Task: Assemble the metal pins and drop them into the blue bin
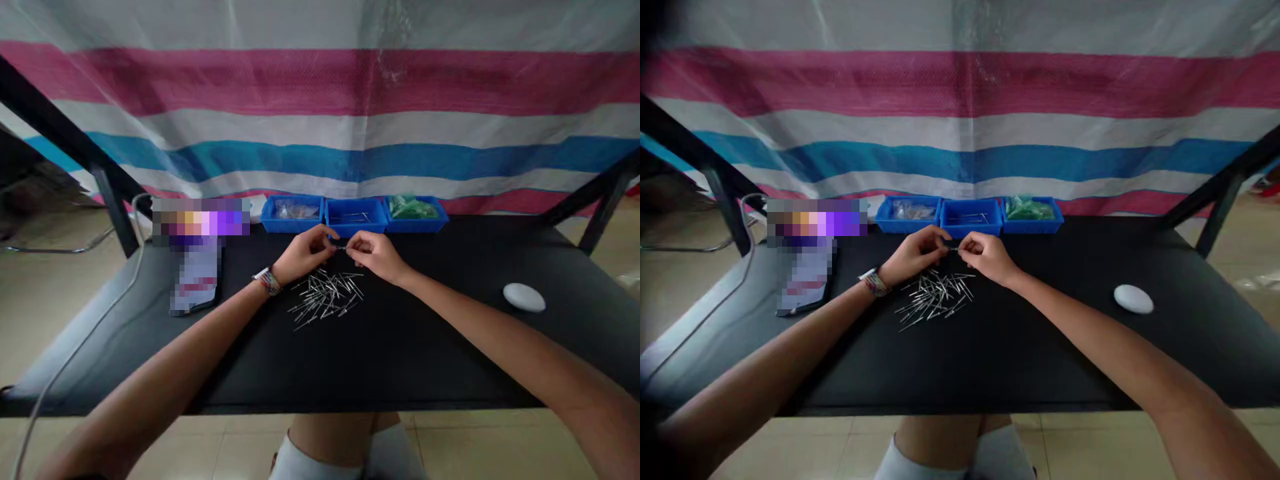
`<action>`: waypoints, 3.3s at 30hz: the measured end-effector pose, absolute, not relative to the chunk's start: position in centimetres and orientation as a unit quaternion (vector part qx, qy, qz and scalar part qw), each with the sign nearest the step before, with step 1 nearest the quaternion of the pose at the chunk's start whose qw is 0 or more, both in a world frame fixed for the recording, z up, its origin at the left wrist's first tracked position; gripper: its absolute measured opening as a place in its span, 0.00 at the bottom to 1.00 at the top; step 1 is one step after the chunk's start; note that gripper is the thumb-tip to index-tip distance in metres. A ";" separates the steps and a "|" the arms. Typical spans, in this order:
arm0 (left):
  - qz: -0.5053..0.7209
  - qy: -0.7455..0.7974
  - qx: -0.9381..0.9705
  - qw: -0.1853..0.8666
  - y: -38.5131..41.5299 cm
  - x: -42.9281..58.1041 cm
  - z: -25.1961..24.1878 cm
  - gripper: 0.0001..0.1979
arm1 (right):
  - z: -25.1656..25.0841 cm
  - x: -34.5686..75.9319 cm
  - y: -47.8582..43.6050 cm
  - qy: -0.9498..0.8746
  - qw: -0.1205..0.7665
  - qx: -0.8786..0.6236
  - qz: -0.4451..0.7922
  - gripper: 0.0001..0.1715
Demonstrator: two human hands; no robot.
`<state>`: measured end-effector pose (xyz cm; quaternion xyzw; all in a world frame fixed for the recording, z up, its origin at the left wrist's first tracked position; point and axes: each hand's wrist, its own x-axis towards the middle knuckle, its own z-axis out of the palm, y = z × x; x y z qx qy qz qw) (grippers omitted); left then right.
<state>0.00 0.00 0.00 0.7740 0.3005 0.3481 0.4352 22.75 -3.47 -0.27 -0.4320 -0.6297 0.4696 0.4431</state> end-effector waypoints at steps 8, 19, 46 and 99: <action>0.339 0.301 0.767 0.453 -0.2 -0.1 0.2 0.11 | -0.3 22.7 -3.5 -0.634 0.437 -0.438 0.464 0.12; 0.346 0.310 0.765 0.447 -0.3 0.0 0.3 0.12 | -0.5 22.9 -3.4 -0.633 0.449 -0.433 0.459 0.11; 0.375 0.320 0.746 0.449 -0.3 0.2 0.4 0.10 | -0.5 23.1 -3.0 -0.588 0.504 -0.422 0.471 0.18; 0.372 0.305 0.734 0.480 -0.3 0.0 0.4 0.07 | 0.4 25.4 -2.8 -0.822 0.344 -0.448 0.073 0.05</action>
